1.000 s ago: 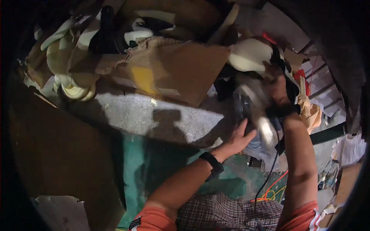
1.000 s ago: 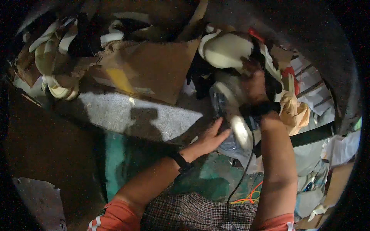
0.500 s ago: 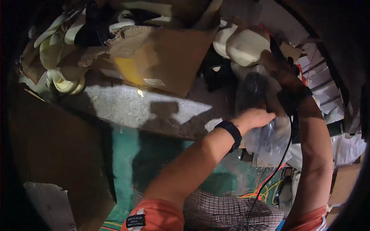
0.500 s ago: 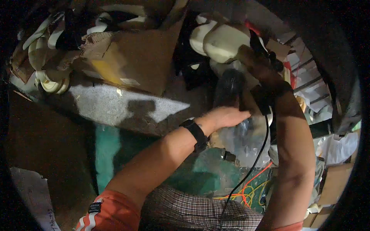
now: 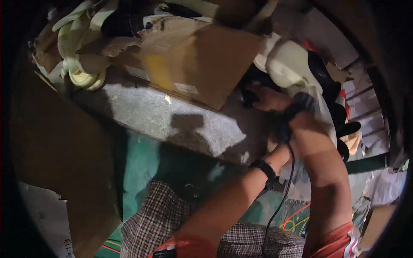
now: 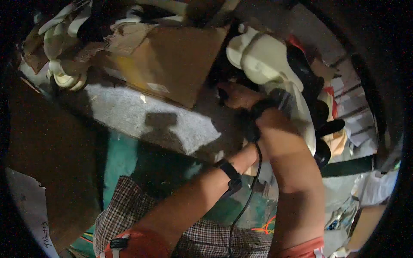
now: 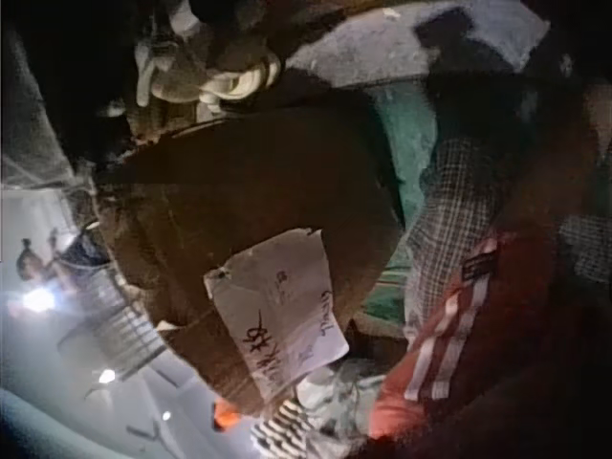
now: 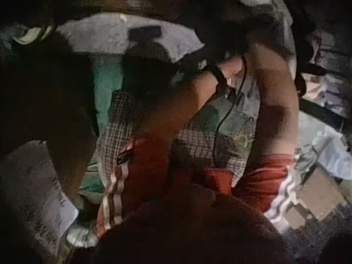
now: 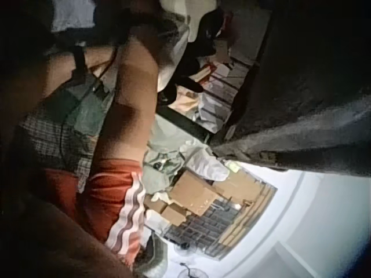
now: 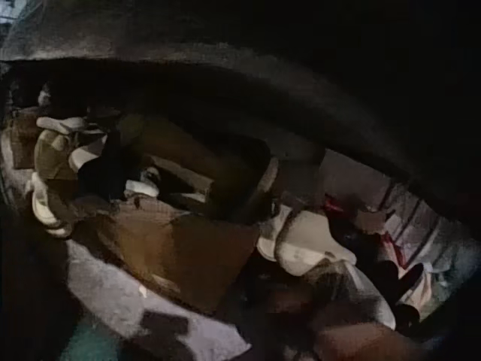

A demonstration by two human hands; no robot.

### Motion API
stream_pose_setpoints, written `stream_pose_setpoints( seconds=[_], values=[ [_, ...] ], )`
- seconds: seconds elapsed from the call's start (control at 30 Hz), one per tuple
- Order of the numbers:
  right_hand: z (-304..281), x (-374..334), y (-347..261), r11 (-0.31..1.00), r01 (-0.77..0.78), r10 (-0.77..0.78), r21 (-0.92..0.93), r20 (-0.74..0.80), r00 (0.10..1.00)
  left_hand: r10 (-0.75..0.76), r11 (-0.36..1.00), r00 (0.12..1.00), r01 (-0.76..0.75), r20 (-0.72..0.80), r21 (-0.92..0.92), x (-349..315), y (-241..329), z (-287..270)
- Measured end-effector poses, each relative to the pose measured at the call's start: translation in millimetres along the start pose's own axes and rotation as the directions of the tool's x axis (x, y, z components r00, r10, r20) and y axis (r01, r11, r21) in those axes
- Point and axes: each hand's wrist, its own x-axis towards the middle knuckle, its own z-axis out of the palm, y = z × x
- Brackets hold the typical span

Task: The person retrieves black bicycle seats from under a table and places them on the work surface. They then use a spray gun to apply a black coating to each seat individually, rotating them to cover all sides before placing them in a finished pile.

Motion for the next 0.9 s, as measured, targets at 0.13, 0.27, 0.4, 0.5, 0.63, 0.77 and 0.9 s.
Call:
stream_pose_setpoints(
  seconds=[0.13, 0.27, 0.4, 0.5, 0.63, 0.77, 0.9],
  values=[
    [-9, 29, -37, 0.858, -0.085, 0.073, -0.507, -0.043, 0.996, -0.085, 0.996, 0.996, 0.084, -0.028, -0.039, -20, -14, -19],
    [25, 30, 87, 0.71, -0.137, -0.284, -0.691, -0.458, 0.842, -0.143, 0.986, 0.99, 0.144, 0.016, -0.087, -20, -15, -15],
    [-1, 8, 142, 0.78, -0.367, 0.146, -0.507, -0.422, 0.895, -0.228, 0.967, 0.973, 0.23, 0.029, -0.107, -9, -14, -23],
    [-13, 2, 130, 0.728, -0.422, 0.106, -0.541, -0.518, 0.848, -0.507, 0.844, 0.854, 0.519, 0.117, -0.133, -4, -13, -64],
    [-8, -13, 194, 0.82, -0.233, -0.148, -0.523, -0.587, 0.796, -0.508, 0.697, 0.798, 0.602, -0.324, 0.39, -19, -40, -110],
    [6, 1, 202, 0.971, -0.169, 0.044, -0.169, -0.566, 0.823, 0.099, 0.662, 0.922, 0.22, -0.375, 0.716, -47, -63, -149],
    [9, 48, 131, 0.936, -0.136, -0.019, -0.326, -0.432, 0.902, 0.076, 0.701, 0.956, 0.15, -0.283, 0.697, -80, -69, -167]
  ],
)
